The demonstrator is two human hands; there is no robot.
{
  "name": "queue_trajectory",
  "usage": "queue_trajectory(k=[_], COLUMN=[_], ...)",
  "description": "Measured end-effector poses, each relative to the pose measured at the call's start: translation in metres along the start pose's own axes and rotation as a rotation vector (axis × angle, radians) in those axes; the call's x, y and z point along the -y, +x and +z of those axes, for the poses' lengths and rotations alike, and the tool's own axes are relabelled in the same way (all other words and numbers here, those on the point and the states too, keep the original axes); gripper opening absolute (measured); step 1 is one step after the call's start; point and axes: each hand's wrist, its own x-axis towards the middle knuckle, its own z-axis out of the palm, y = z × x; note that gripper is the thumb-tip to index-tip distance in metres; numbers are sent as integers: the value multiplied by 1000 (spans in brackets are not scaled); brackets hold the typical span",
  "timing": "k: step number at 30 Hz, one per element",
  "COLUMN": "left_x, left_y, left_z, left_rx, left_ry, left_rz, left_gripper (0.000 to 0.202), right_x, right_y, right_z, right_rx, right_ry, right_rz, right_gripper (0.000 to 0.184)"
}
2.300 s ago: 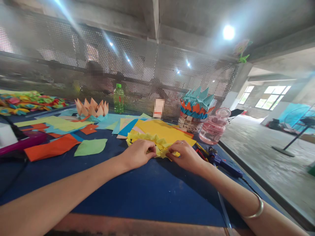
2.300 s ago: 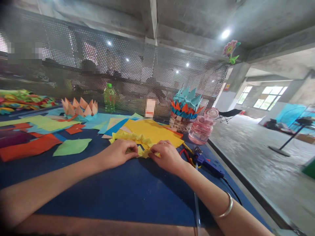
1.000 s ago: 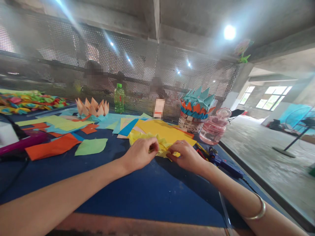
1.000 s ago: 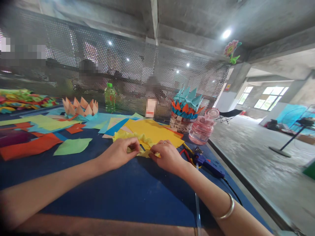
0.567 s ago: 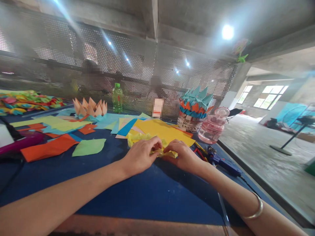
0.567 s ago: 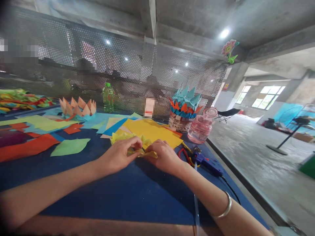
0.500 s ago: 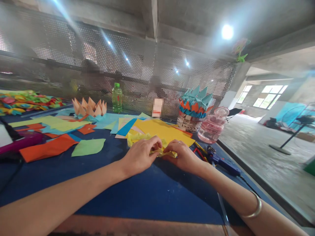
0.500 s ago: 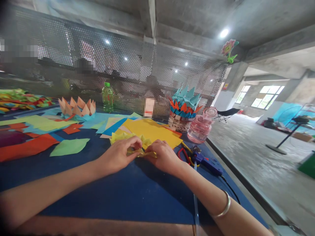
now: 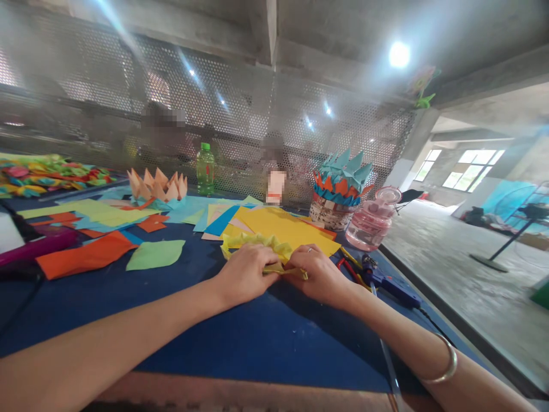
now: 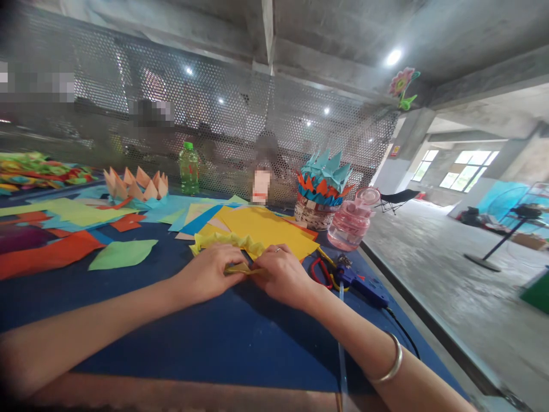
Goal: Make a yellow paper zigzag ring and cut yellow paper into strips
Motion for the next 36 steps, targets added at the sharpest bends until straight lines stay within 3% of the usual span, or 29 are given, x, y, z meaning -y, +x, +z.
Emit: queue_trajectory(k=[12,21,33,36], left_x=[-1,-7,-3,-3], left_y=[0,-1,-2,-1], left_z=[-2,-3,-1,-4], left_rx=[25,39,43,55], left_ry=[63,111,91,89], left_rz=[-8,94,95,91], left_gripper=[8,9,7,5], right_x=[1,6,4,3], right_y=[-3,-2,-3,-5], right_z=[5,3,-4,-2], right_rx=[-5,1,64,68], right_ry=[23,45,28,23], right_rz=[-47,-138,-92,-102], right_gripper=[7,9,19,13])
